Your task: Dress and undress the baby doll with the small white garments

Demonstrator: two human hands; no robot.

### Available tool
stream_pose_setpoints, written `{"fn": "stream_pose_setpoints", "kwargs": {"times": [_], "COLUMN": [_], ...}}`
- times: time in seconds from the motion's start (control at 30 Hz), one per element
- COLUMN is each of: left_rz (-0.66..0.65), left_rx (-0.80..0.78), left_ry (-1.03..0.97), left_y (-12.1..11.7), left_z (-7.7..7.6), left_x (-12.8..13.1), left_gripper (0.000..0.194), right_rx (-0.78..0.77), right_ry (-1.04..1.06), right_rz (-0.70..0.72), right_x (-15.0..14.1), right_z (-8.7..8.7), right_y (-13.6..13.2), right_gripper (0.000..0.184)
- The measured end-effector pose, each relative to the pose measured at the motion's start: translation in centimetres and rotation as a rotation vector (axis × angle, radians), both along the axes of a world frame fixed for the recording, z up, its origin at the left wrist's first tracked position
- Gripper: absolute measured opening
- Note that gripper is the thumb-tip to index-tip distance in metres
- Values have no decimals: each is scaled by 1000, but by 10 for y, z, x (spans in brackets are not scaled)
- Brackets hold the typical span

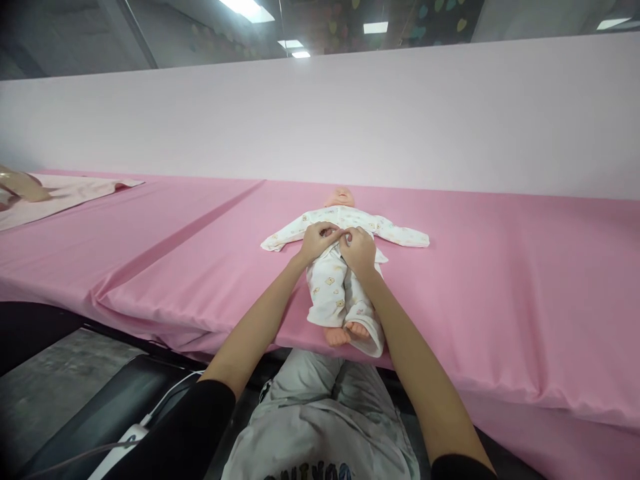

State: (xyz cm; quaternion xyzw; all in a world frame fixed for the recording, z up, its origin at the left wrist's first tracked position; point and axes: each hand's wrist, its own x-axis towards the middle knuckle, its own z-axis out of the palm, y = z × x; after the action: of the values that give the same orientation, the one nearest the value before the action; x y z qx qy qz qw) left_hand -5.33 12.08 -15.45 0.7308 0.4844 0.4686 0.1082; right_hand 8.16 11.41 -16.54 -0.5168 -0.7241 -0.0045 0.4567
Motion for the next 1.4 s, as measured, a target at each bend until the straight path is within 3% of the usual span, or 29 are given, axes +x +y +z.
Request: {"fn": "stream_pose_setpoints", "kwargs": {"times": [0.17, 0.4, 0.7, 0.97, 1.17, 1.4], "left_rz": [-4, 2, -2, -67, -47, -48], "left_rx": [1, -31, -61, -35, -46, 14], "left_ry": [-5, -14, -9, -2, 25, -38], "left_y": [1, 4, 2, 2, 1, 3], "left_z": [0, -2, -1, 1, 1, -2], "left_x": [0, -1, -2, -4, -3, -4], "left_gripper": [23, 15, 17, 15, 10, 5], "right_rx": [17, 14, -108, -4, 19, 9], "right_ry": [-60, 20, 354, 236, 165, 160], "right_rz": [-49, 34, 98, 144, 186, 111], "right_x": [-2, -1, 4, 3, 2, 3], "right_z": [-1, -1, 3, 1, 2, 5], "right_y": [-1, -1, 0, 0, -1, -3], "right_gripper": [16, 14, 23, 25, 22, 34]}}
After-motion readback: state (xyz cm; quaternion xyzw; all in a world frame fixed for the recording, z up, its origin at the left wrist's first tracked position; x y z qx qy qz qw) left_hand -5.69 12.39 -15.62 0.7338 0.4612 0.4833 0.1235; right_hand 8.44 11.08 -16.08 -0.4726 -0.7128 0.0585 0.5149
